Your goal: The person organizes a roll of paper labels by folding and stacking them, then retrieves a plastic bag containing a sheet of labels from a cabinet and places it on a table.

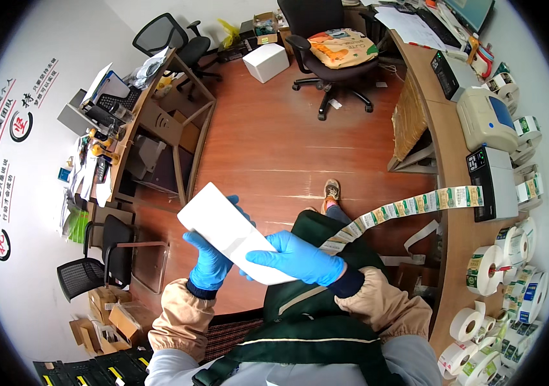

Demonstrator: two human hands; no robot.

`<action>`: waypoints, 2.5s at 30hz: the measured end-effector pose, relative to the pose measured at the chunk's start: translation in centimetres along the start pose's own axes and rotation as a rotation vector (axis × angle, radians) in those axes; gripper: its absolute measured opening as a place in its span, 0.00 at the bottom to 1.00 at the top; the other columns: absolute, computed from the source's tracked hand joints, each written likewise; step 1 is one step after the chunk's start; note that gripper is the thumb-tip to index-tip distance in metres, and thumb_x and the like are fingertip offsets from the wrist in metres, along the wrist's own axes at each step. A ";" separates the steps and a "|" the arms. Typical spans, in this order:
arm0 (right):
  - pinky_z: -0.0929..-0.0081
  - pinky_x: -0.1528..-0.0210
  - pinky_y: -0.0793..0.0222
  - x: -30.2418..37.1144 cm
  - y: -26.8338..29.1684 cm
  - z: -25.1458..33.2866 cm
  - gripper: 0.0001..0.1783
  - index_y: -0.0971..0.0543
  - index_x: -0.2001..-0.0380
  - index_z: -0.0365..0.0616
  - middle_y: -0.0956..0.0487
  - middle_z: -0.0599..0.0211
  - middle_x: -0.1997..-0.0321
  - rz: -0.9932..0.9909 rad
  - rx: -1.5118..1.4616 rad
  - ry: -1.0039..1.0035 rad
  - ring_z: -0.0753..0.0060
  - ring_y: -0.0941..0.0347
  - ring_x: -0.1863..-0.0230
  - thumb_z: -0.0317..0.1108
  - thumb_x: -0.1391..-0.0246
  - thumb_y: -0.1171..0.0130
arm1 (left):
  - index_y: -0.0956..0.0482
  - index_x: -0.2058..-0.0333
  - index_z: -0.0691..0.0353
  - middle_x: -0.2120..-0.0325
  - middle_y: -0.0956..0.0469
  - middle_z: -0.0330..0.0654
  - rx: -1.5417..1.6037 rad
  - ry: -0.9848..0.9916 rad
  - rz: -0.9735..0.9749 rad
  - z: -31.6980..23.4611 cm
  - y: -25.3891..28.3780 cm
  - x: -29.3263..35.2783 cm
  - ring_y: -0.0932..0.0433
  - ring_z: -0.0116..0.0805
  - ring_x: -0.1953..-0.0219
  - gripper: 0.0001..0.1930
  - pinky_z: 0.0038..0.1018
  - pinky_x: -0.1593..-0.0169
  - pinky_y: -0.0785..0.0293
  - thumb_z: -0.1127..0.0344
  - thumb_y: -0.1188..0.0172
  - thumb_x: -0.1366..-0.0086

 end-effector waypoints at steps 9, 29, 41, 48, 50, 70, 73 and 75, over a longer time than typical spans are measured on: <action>0.79 0.66 0.29 0.1 1.5 -1.4 0.18 0.19 0.65 0.33 0.20 0.67 0.73 -0.203 0.294 0.060 0.81 0.26 0.69 0.42 0.42 0.39 | 0.41 0.39 0.64 0.52 0.28 0.48 -0.102 0.031 -0.014 -1.2 -3.4 0.1 0.24 0.39 0.53 0.31 0.35 0.51 0.24 0.66 0.40 0.38; 0.77 0.50 0.34 28.1 37.5 -11.7 0.24 0.27 0.49 0.32 0.25 0.63 0.50 -1.649 -0.158 0.584 0.75 0.31 0.50 0.37 0.45 0.38 | 0.40 0.42 0.62 0.68 0.33 0.38 0.363 0.051 -0.093 -1.6 0.1 -0.8 0.31 0.30 0.67 0.21 0.31 0.58 0.29 0.68 0.50 0.32; 0.71 0.54 0.29 21.2 32.5 13.4 0.24 0.28 0.54 0.32 0.20 0.57 0.60 -1.330 0.893 0.629 0.72 0.24 0.60 0.40 0.45 0.37 | 0.41 0.40 0.63 0.67 0.32 0.38 0.371 0.020 -0.082 -1.5 0.0 -1.0 0.31 0.31 0.65 0.24 0.31 0.54 0.31 0.68 0.48 0.33; 0.65 0.43 0.36 5.2 15.1 7.3 0.52 0.44 0.35 0.33 0.30 0.46 0.42 -0.408 1.166 0.071 0.57 0.31 0.42 0.46 0.55 0.29 | 0.42 0.39 0.61 0.60 0.31 0.41 0.165 -0.240 -0.095 -8.7 -1.1 -0.6 0.29 0.32 0.62 0.27 0.34 0.52 0.30 0.64 0.46 0.34; 0.67 0.30 0.52 0.7 8.1 7.1 0.63 0.53 0.31 0.37 0.49 0.48 0.28 -0.064 1.011 0.277 0.57 0.51 0.28 0.45 0.63 0.23 | 0.42 0.39 0.61 0.61 0.32 0.41 0.154 -0.284 -0.008 -9.8 -1.7 0.1 0.29 0.33 0.63 0.28 0.35 0.54 0.28 0.64 0.45 0.36; 0.74 0.50 0.30 -3.3 3.9 -3.8 0.35 0.30 0.46 0.33 0.22 0.58 0.51 0.325 0.277 -0.206 0.71 0.26 0.53 0.40 0.54 0.31 | 0.32 0.52 0.70 0.64 0.27 0.47 0.447 -0.247 -0.432 -6.5 18.9 -3.0 0.25 0.39 0.59 0.19 0.35 0.45 0.28 0.80 0.48 0.43; 0.74 0.45 0.34 -2.8 2.9 -2.2 0.38 0.34 0.42 0.33 0.26 0.57 0.45 0.275 0.098 -0.118 0.72 0.30 0.46 0.37 0.54 0.31 | 0.32 0.53 0.72 0.62 0.26 0.49 0.411 0.034 -0.351 1.2 22.8 -3.7 0.24 0.44 0.57 0.15 0.36 0.48 0.25 0.78 0.49 0.40; 0.75 0.47 0.31 -2.4 2.6 -2.0 0.35 0.33 0.42 0.31 0.24 0.56 0.47 0.177 0.043 -0.065 0.71 0.28 0.47 0.32 0.52 0.33 | 0.29 0.56 0.70 0.62 0.23 0.48 0.450 0.252 -0.476 5.1 22.6 -3.9 0.21 0.42 0.59 0.12 0.35 0.51 0.22 0.71 0.46 0.36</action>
Point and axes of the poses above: each hand's wrist, its own x-axis away from the middle knuckle, its own y-axis out of the back of the hand, z = x × y, the point moved 6 cm from there along -x, towards the middle knuckle
